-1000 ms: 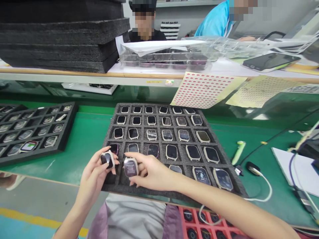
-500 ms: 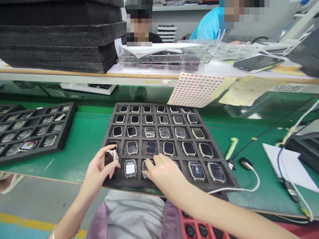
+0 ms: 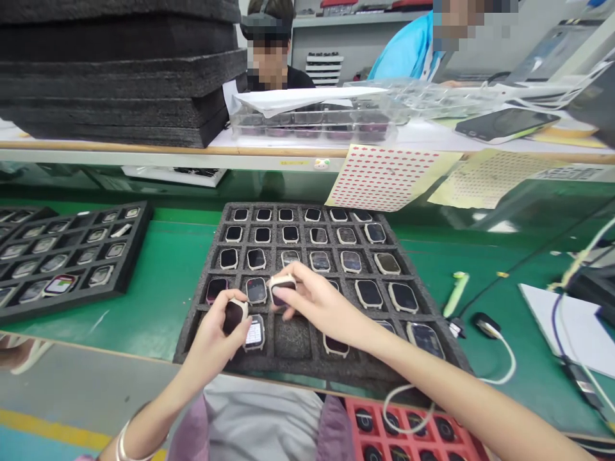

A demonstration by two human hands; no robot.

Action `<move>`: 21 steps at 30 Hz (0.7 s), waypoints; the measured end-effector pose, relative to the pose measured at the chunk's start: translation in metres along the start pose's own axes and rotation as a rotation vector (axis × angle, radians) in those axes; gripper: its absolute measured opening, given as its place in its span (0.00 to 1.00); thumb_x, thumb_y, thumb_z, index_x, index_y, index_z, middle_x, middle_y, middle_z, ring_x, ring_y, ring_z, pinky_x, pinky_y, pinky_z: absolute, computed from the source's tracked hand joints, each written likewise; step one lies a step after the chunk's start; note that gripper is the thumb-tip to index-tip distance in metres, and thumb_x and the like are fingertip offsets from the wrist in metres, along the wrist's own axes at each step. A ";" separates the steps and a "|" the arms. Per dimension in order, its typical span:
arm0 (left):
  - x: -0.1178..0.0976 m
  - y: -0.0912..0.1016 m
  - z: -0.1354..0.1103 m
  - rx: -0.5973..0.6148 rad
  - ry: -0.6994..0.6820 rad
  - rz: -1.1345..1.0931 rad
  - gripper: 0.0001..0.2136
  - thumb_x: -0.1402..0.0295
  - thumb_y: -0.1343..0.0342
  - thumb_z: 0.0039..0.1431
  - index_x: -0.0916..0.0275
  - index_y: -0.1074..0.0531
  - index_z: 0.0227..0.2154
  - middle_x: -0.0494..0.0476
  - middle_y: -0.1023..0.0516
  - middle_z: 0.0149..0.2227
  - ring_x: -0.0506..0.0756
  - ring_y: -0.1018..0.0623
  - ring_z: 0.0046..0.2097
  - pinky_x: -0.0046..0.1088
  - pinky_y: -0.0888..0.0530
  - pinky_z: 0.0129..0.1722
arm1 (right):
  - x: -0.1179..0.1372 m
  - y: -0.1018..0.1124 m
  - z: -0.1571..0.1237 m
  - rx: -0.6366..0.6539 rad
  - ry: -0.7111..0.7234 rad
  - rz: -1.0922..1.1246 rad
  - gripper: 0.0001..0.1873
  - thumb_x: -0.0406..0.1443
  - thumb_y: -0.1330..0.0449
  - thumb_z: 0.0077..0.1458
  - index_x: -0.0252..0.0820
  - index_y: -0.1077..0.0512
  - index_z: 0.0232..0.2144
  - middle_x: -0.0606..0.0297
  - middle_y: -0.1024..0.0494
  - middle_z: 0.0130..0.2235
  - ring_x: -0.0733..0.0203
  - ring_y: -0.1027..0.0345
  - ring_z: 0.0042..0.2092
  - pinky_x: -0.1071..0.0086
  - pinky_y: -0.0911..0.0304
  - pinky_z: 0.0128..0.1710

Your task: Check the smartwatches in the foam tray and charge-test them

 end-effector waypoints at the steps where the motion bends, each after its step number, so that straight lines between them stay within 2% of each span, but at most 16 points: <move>1: 0.001 0.000 0.000 0.001 -0.002 0.013 0.12 0.75 0.48 0.54 0.58 0.38 0.40 0.43 0.38 0.25 0.47 0.37 0.26 0.21 0.37 0.28 | -0.003 0.001 0.005 0.019 -0.040 0.108 0.11 0.40 0.45 0.62 0.40 0.36 0.43 0.59 0.27 0.41 0.62 0.27 0.33 0.73 0.31 0.24; 3: 0.002 -0.001 0.000 -0.012 0.015 -0.006 0.12 0.74 0.48 0.54 0.58 0.38 0.41 0.43 0.38 0.25 0.48 0.37 0.26 0.21 0.37 0.28 | -0.013 -0.001 0.010 0.070 -0.115 0.269 0.15 0.41 0.44 0.62 0.40 0.40 0.47 0.58 0.25 0.40 0.65 0.28 0.24 0.77 0.36 0.16; 4: 0.004 -0.001 0.000 -0.016 0.031 -0.030 0.12 0.74 0.48 0.54 0.58 0.38 0.42 0.44 0.37 0.25 0.48 0.37 0.26 0.22 0.37 0.27 | -0.017 -0.003 0.011 0.089 -0.139 0.330 0.18 0.41 0.43 0.61 0.40 0.41 0.50 0.56 0.24 0.40 0.65 0.29 0.23 0.77 0.37 0.15; 7: 0.006 -0.002 0.000 -0.021 0.066 -0.103 0.15 0.72 0.46 0.54 0.58 0.38 0.45 0.45 0.34 0.27 0.48 0.35 0.25 0.22 0.37 0.26 | -0.026 -0.007 0.008 0.112 -0.170 0.494 0.26 0.42 0.42 0.61 0.40 0.44 0.57 0.52 0.25 0.43 0.62 0.26 0.28 0.75 0.32 0.19; 9: 0.006 -0.002 -0.001 -0.032 0.060 -0.123 0.17 0.72 0.45 0.53 0.58 0.37 0.46 0.48 0.31 0.31 0.49 0.32 0.28 0.23 0.35 0.28 | -0.028 -0.009 0.005 0.128 -0.167 0.570 0.26 0.41 0.42 0.61 0.41 0.44 0.58 0.53 0.26 0.44 0.60 0.25 0.32 0.72 0.29 0.24; 11: 0.005 -0.001 -0.002 -0.046 0.049 -0.136 0.17 0.73 0.45 0.52 0.59 0.37 0.46 0.50 0.29 0.35 0.51 0.29 0.33 0.24 0.33 0.33 | -0.028 -0.010 0.003 0.152 -0.141 0.599 0.22 0.38 0.41 0.60 0.42 0.39 0.55 0.56 0.26 0.42 0.59 0.25 0.33 0.70 0.28 0.27; 14: 0.005 -0.001 -0.004 -0.034 0.050 -0.150 0.17 0.74 0.46 0.53 0.59 0.38 0.46 0.51 0.29 0.37 0.52 0.28 0.36 0.25 0.32 0.37 | -0.029 -0.009 0.003 0.165 -0.083 0.594 0.15 0.36 0.38 0.58 0.40 0.32 0.47 0.63 0.26 0.35 0.63 0.26 0.29 0.71 0.29 0.27; 17: 0.006 -0.001 -0.004 -0.017 0.061 -0.130 0.17 0.74 0.47 0.54 0.59 0.38 0.47 0.50 0.30 0.36 0.51 0.29 0.35 0.24 0.33 0.36 | -0.031 -0.010 0.002 0.193 -0.068 0.588 0.18 0.36 0.37 0.58 0.39 0.32 0.50 0.65 0.27 0.33 0.64 0.26 0.27 0.71 0.29 0.28; 21: 0.006 -0.001 -0.005 -0.001 0.061 -0.124 0.16 0.73 0.47 0.54 0.59 0.38 0.47 0.50 0.30 0.34 0.51 0.30 0.34 0.24 0.34 0.34 | -0.031 -0.014 0.001 0.240 -0.104 0.616 0.25 0.38 0.36 0.56 0.39 0.34 0.54 0.59 0.26 0.38 0.62 0.26 0.28 0.72 0.30 0.24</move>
Point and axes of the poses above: each hand's wrist, its own z-axis towards the middle knuckle, its own y-axis out of the back of the hand, x = y × z, the point moved 3 cm from there along z, towards the middle knuckle
